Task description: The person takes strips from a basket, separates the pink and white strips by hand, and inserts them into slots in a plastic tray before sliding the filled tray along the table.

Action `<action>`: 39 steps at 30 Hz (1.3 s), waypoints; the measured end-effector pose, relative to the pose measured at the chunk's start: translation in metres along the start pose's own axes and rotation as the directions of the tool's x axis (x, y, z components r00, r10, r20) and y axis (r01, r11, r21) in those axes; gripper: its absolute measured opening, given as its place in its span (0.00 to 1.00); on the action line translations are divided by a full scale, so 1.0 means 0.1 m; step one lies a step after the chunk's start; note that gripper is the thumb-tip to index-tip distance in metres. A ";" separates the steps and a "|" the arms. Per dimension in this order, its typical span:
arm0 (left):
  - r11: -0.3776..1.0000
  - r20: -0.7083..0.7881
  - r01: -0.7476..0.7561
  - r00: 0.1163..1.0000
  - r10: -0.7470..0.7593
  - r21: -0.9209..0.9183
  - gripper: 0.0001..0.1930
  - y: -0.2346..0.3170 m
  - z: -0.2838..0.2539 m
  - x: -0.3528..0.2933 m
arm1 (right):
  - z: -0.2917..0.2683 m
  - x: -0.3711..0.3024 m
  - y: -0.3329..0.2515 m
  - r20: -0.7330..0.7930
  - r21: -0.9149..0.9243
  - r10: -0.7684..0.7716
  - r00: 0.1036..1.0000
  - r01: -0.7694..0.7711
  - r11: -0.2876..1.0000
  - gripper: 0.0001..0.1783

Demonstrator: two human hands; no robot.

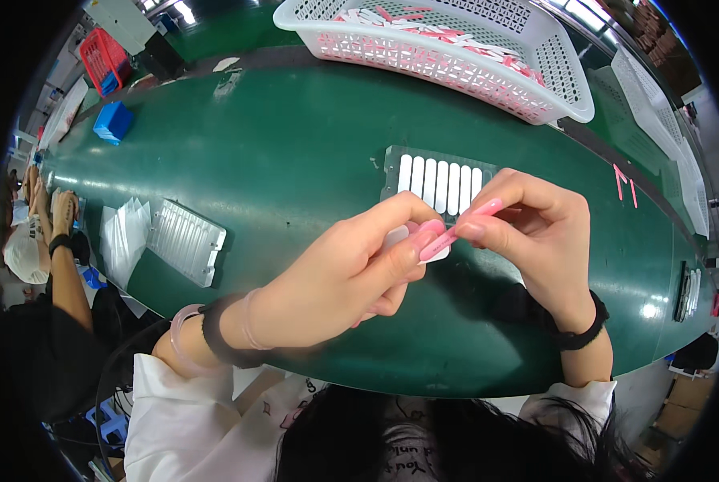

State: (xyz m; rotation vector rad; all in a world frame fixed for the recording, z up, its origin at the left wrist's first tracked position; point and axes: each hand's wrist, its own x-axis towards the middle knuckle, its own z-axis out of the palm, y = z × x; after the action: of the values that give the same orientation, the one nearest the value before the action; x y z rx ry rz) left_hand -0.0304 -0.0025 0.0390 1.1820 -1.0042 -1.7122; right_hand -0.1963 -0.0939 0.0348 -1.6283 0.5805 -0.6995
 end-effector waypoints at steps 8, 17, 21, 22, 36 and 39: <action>0.999 0.002 -0.045 0.999 0.045 -0.006 0.09 -0.01 -0.02 -0.05 | 0.03 0.00 0.04 0.032 0.013 -0.001 0.999 0.001 1.000 0.05; 0.920 0.173 0.151 0.981 -0.094 -0.361 0.09 -0.07 -0.11 0.01 | -0.10 0.14 0.07 0.125 0.255 0.040 0.991 -0.071 0.964 0.05; 0.868 0.216 0.250 0.961 -0.170 -0.429 0.11 -0.21 -0.15 0.05 | -0.54 0.35 0.09 -0.011 -0.219 0.380 0.925 -0.373 0.902 0.06; 0.829 0.248 0.299 0.948 -0.200 -0.473 0.12 -0.26 -0.16 0.05 | -0.59 0.39 0.16 -0.017 -0.225 0.373 0.928 -0.367 0.903 0.06; 0.682 0.378 0.331 0.922 -0.086 -0.652 0.17 -0.42 -0.23 0.01 | -0.54 0.17 0.23 0.106 -0.724 0.261 0.959 -0.106 0.682 0.46; 0.691 0.373 0.317 0.925 -0.074 -0.649 0.17 -0.39 -0.20 0.00 | -0.54 0.11 0.26 0.170 -0.760 0.217 0.961 -0.013 0.650 0.51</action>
State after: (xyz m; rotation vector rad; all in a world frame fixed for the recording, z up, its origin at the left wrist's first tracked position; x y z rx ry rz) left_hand -0.0178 0.0078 -0.0017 0.5172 -0.2990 -2.2281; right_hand -0.2271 -0.1427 0.0159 -2.3896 0.8523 -0.1137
